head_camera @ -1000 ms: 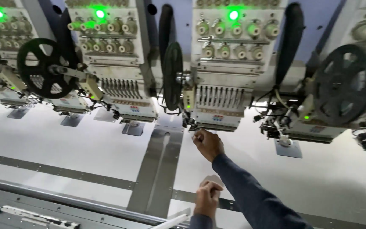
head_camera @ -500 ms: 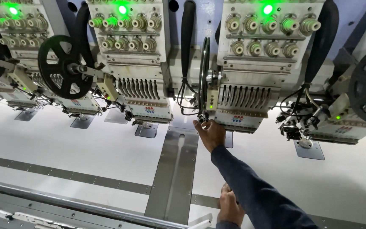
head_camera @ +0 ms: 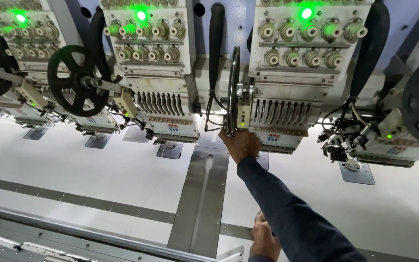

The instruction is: A worker walks along a multi-head industrial embroidery machine, inspecting and manually adjusting the thread on each individual head.

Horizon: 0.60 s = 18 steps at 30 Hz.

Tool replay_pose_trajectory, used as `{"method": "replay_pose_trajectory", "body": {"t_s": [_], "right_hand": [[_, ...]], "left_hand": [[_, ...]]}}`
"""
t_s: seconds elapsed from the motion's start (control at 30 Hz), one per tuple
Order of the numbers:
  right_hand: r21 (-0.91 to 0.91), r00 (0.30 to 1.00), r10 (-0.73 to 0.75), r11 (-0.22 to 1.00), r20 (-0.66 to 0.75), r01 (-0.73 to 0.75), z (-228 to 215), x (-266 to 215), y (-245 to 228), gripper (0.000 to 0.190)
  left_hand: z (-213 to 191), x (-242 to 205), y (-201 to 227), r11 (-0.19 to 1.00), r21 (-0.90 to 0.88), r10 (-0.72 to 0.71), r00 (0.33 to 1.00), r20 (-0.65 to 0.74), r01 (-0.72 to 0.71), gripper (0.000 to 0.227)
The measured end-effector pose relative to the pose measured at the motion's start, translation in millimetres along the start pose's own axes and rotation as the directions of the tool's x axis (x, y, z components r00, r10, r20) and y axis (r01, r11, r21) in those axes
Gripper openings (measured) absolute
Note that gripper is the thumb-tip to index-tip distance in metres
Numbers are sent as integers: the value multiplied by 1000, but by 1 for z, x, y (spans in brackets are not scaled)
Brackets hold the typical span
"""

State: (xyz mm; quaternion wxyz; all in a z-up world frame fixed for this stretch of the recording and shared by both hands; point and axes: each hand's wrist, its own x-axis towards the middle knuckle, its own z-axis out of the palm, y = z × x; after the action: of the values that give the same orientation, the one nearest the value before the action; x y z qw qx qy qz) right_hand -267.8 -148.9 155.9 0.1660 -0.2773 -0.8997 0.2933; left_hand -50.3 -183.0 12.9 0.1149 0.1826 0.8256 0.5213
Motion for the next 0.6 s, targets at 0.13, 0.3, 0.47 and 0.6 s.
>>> {"method": "replay_pose_trajectory", "body": {"t_s": [0.13,0.3,0.47,0.6], "right_hand": [[-43,999,-34,999,-28,33,-1,2,3,72],[-25,984,-95,995,149,99,-41,-12,12,60],[162,903,-355,932,242,323,-79,-65,112,27],[227,882,-406,907,238,356,-131,-142,228,15]], "left_hand": [[12,4,-16,997,12,82,992,-94,-82,38],[18,5,-22,1000,11,2,997,-72,-1,24],[37,11,-39,993,-22,103,964,-247,-112,23],[34,-23,-13,992,53,119,981,-155,-112,29]]}}
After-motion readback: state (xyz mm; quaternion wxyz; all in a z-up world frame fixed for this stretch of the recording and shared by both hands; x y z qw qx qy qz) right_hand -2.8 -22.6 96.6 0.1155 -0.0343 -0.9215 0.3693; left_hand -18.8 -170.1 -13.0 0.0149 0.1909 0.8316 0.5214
